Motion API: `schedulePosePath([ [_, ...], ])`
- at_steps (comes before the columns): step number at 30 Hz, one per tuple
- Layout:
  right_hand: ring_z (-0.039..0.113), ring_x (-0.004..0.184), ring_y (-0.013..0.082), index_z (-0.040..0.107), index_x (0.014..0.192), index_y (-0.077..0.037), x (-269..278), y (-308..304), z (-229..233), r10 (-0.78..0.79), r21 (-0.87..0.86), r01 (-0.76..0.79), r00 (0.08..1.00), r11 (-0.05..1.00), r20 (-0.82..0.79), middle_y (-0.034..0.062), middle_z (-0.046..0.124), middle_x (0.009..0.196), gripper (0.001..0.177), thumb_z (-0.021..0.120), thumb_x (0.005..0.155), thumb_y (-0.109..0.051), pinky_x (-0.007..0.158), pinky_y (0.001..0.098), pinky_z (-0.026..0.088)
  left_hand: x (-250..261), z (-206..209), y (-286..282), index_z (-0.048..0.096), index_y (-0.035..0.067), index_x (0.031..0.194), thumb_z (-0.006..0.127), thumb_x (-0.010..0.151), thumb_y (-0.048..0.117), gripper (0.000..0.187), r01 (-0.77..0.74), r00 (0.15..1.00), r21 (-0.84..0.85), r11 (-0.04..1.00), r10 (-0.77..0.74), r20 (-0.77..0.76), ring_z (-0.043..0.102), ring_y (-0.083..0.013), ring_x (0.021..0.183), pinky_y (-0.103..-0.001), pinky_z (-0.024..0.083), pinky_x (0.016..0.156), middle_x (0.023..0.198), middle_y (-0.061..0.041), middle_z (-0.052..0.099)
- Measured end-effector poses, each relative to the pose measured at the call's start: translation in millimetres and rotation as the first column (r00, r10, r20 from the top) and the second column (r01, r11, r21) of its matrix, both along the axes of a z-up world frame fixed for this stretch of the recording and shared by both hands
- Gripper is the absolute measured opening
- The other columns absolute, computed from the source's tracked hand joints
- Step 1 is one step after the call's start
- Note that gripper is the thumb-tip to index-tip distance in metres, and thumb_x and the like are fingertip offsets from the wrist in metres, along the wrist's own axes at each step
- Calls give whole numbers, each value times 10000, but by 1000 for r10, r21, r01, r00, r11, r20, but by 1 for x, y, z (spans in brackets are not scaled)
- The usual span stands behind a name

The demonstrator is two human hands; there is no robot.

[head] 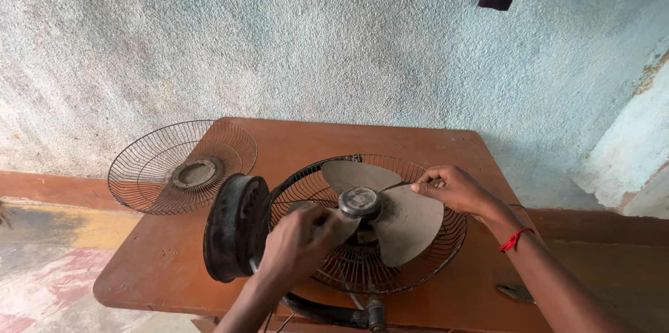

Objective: The person assembles a table fan by hand. They attach the fan blades to the motor shaft, secure the inner cage, and then fit the outer cage over the blades, completing the assembly.

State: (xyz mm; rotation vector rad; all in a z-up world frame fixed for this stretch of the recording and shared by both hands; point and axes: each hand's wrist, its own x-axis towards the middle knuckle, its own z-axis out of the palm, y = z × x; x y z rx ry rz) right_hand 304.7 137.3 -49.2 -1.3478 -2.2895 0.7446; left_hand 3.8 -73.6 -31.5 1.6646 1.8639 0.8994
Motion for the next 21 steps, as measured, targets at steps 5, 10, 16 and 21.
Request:
schedulePosePath([
  [5, 718, 922, 216, 811, 925, -70, 5, -10, -2, 17, -28, -20, 994, 999, -110, 70, 763, 893, 486, 765, 784, -532, 849, 442, 574, -32, -21, 53, 786, 31, 1023, 551, 911, 128, 277, 133, 975, 283, 950, -73, -211, 769, -315, 932, -441, 584, 873, 991, -176, 784],
  [10, 671, 877, 218, 812, 917, -62, 6, -14, -5, 35, 25, -32, 991, 999, -133, 67, 708, 872, 484, 755, 814, -531, 821, 455, 568, -52, -43, 122, 777, 123, 1158, 576, 925, 153, 309, 371, 850, -17, 928, -347, -397, 728, -298, 1015, -439, 555, 943, 1121, -105, 770],
  [16, 706, 943, 192, 813, 951, -65, 5, -9, -6, 5, -12, -7, 989, 1000, -147, 63, 761, 914, 473, 738, 822, -515, 864, 428, 572, -46, -80, 171, 593, 181, 1426, 414, 1007, 151, 457, 420, 770, -219, 881, -474, -427, 496, -313, 1342, -493, 352, 1116, 1474, -104, 545],
  [21, 724, 1043, 225, 815, 1021, -59, 3, 4, -6, -32, -117, 10, 982, 993, -185, 101, 793, 991, 518, 738, 823, -532, 936, 436, 562, -46, -72, 189, 575, 203, 1453, 384, 994, 158, 499, 341, 850, -472, 813, -481, -214, 614, -274, 1295, -431, 483, 1102, 1514, -64, 550],
])
